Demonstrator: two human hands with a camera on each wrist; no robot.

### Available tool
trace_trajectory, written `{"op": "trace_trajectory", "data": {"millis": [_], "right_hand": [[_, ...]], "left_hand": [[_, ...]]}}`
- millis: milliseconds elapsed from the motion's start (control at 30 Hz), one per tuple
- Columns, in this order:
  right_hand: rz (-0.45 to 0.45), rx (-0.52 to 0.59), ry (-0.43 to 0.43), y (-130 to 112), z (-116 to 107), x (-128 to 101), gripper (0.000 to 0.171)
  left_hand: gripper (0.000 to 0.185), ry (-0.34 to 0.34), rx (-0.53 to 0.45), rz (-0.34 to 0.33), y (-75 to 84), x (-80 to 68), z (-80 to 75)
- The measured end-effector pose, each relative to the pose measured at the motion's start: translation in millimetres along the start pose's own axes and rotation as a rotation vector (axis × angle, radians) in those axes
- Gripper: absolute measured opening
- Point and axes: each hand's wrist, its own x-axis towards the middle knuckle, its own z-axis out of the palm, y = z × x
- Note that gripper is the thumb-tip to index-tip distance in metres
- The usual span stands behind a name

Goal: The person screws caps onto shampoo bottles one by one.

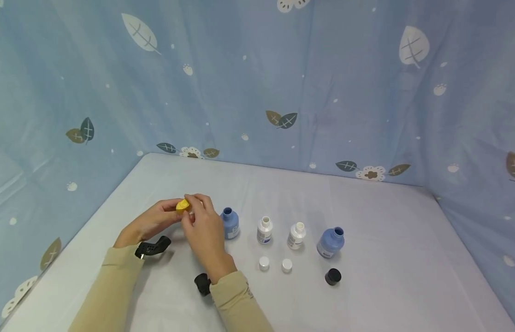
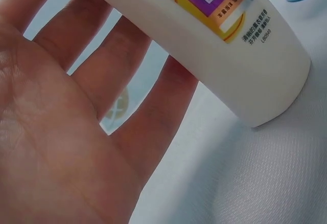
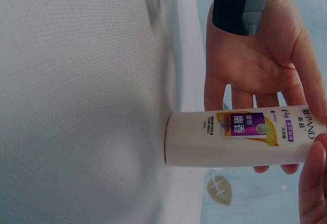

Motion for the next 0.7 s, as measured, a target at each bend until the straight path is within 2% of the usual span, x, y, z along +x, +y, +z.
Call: {"op": "trace_trajectory", "data": {"millis": [333,700], "right_hand": [[-0.002,0.006,0.003,1.5,-1.5,1.3,0.027],[-0.013,0.032,0.052,1.9,-1.4,0.9,0.025]], "left_hand": [[0.035,0.007,-0.009,0.005,-0.6,1.7,-0.6],[0.034,0.013,0.001,0.003,-1.4,2.2,0.5]]}}
